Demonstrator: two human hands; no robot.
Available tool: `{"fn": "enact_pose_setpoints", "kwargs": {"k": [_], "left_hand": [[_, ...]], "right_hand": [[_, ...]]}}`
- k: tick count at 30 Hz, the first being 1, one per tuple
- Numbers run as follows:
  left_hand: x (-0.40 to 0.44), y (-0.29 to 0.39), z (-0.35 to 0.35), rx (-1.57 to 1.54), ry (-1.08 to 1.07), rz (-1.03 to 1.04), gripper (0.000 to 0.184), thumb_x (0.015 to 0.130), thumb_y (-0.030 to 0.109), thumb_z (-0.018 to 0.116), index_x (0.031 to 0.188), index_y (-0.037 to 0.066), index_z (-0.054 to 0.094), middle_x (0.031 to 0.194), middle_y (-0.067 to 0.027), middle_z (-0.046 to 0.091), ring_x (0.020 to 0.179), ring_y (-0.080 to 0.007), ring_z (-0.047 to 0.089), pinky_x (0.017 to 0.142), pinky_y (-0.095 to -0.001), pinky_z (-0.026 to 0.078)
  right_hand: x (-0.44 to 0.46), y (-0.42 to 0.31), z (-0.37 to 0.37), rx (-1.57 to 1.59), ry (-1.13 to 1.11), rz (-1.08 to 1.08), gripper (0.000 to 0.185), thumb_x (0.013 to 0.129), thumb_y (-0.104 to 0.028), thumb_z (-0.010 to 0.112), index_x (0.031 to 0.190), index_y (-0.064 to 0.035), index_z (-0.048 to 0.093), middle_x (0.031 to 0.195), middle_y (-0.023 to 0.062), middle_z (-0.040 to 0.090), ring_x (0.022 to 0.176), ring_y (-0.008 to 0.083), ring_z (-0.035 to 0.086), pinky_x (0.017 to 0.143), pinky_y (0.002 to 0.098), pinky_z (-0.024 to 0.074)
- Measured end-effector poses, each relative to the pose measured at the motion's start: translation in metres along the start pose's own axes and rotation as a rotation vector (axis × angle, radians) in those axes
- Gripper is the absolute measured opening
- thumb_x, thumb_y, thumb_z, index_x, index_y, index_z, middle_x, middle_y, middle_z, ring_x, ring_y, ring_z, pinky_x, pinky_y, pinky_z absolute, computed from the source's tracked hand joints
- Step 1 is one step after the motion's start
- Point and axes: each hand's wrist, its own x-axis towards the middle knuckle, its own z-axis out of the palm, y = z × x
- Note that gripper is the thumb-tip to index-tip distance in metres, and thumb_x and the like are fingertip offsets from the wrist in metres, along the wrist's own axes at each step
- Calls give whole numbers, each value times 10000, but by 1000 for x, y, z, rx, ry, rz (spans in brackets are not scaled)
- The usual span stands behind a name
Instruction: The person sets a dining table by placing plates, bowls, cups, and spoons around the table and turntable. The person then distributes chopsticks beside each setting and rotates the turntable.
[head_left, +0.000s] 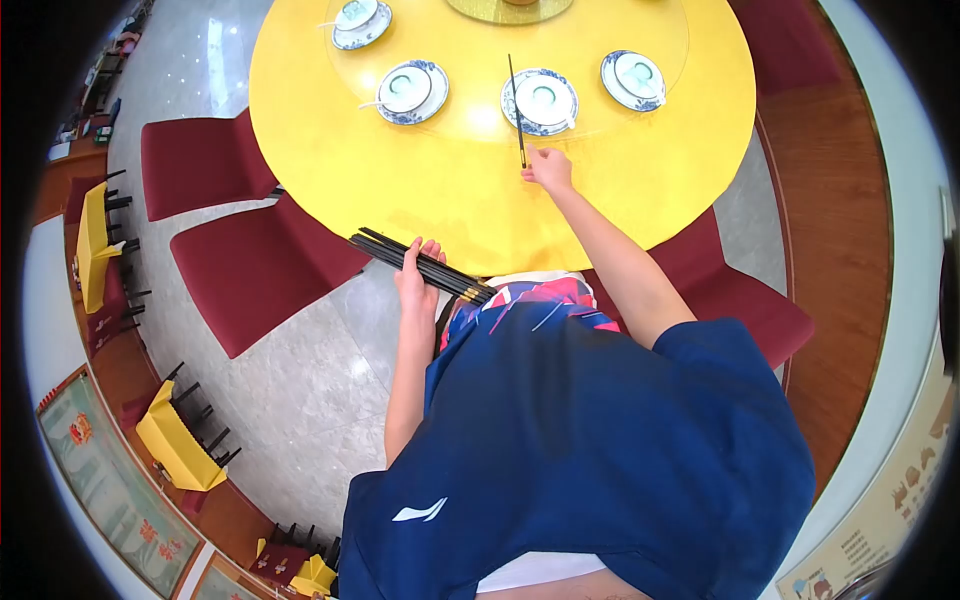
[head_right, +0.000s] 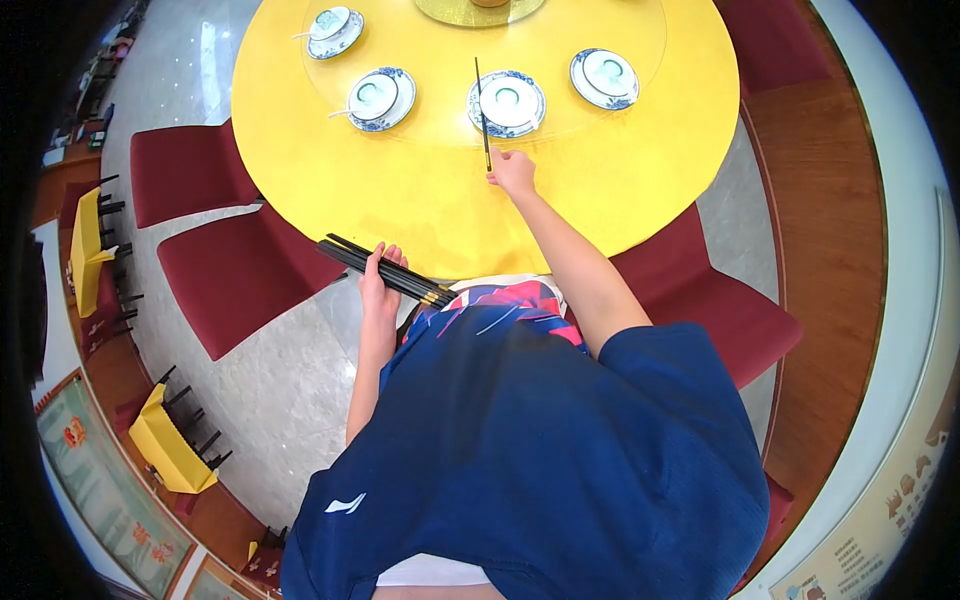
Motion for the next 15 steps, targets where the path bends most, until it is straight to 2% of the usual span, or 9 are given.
{"fn": "enact_pose_setpoints", "kwargs": {"k": [4, 7, 9, 10, 12, 15], "left_hand": [[-1, -2, -3, 15, 25, -1, 250, 903, 149, 590, 1095, -6, 544, 938, -143, 614, 878, -248, 617, 748, -387, 530], [-3, -3, -3, 20, 44, -12, 241, 903, 147, 592, 1087, -2, 549, 940, -139, 614, 876, -241, 616, 753, -386, 527], [-3, -4, -4, 24, 61, -8, 232, 903, 145, 591, 1079, -1, 551, 949, -140, 612, 879, -241, 616, 766, -387, 525], [-4, -4, -4, 37, 66, -11, 229, 903, 147, 591, 1073, -2, 550, 959, -145, 611, 891, -244, 616, 783, -391, 523], [-7, -5, -5, 55, 41, -25, 237, 902, 153, 594, 1084, 5, 553, 989, -138, 609, 921, -233, 609, 810, -391, 517], [-9, -5, -7, 84, -19, -45, 250, 916, 169, 583, 1104, 10, 545, 1073, -148, 601, 1012, -240, 595, 880, -414, 500]], "right_hand": [[15, 10, -40, 139, 36, 114, 359, 931, -247, 553, 1012, 102, 530, 850, 195, 634, 682, 257, 694, 552, 315, 589], [59, 27, -70, 336, 148, 249, 312, 937, -219, 534, 1034, 77, 503, 852, 179, 616, 677, 256, 676, 539, 324, 578], [85, 27, -88, 697, 163, 311, 243, 946, -192, 521, 1014, 38, 488, 822, 138, 599, 630, 224, 631, 487, 296, 536], [96, 25, -93, 703, 167, 311, 243, 946, -192, 521, 1014, 38, 488, 822, 138, 599, 630, 224, 631, 487, 296, 536], [113, 26, -104, 924, 177, 286, 168, 949, -167, 524, 948, 0, 512, 795, 96, 587, 592, 179, 581, 436, 246, 459], [114, 13, -108, 881, 166, 313, 138, 946, -153, 538, 887, -30, 528, 757, 58, 566, 594, 150, 563, 430, 221, 412]]}}
